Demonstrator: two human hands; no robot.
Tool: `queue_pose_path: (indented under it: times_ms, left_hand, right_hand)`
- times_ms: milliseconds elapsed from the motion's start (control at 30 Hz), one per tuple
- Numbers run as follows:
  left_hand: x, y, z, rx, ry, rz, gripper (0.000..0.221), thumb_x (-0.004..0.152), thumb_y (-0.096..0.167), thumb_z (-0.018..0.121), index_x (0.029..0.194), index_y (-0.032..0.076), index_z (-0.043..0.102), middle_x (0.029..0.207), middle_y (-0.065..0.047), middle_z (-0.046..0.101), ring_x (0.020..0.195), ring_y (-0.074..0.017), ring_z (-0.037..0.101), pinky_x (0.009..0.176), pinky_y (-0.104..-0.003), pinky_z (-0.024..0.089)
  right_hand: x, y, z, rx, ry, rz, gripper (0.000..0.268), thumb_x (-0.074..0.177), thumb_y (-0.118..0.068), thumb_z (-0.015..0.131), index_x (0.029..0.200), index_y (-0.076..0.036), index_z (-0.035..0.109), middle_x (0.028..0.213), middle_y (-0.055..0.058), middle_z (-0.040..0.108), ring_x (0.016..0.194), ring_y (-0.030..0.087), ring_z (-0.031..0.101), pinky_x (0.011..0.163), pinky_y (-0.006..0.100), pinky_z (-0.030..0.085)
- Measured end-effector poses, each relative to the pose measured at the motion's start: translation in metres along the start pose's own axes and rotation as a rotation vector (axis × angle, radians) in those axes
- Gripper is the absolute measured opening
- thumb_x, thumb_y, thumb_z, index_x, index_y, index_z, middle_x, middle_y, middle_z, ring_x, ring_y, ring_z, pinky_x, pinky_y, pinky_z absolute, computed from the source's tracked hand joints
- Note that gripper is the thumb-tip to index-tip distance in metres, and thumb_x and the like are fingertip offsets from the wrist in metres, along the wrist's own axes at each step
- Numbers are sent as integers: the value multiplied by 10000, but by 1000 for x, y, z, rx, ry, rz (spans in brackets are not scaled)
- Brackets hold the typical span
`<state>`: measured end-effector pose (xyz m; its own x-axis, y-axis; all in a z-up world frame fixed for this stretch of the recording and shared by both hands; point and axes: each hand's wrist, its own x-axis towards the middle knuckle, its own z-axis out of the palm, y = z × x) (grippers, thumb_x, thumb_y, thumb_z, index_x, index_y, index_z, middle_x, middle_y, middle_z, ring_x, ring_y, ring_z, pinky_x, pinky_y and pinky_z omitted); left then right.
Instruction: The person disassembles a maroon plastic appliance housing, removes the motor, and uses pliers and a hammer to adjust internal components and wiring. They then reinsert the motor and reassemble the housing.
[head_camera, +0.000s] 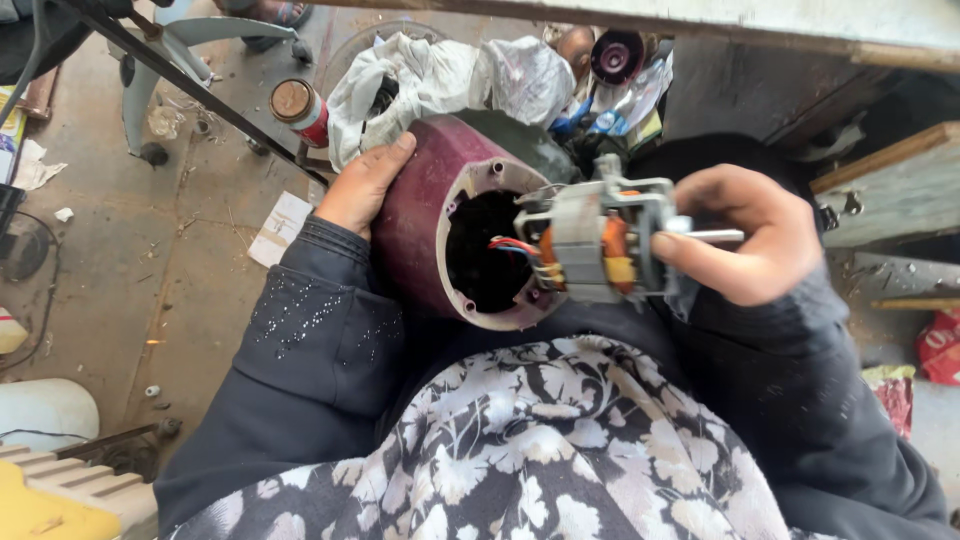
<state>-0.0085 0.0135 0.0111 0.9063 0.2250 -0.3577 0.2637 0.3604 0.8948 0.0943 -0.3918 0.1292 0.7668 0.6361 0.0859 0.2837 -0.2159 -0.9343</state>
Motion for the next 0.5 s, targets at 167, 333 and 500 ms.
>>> queue_pose_path:
  times_ms: [167,333,500]
  left_hand:
    - [-6,18,7,50,39,24,410,988,431,665,1069,31,711,991,-27,748,863,-103,672,827,-273,540]
    - [-28,46,-8,23,6,93,372,998,391,683,1120,40,697,1007,-19,733,860,-102,661,834,-266,541]
    - [-35,52,-12,0,24,160,323,1008,345,683,1136,47,694,1035,2,740,893,-69,669,851,-237,538]
  right_hand:
    - [-6,-12,-41,-14,26,-5,298,860,-92,738,1135,1,673,987,88,738,881,135,714,793,279,574]
    - [-21,-8,-85,-42,-44,-50,317,832,-84,757,1129,0,684,951,101,744,851,158,729,777,300,585]
    - [-80,44,-114,-133,-51,24,337,804,-75,775,1123,-2,695,915,115,750,820,181,744,760,320,597]
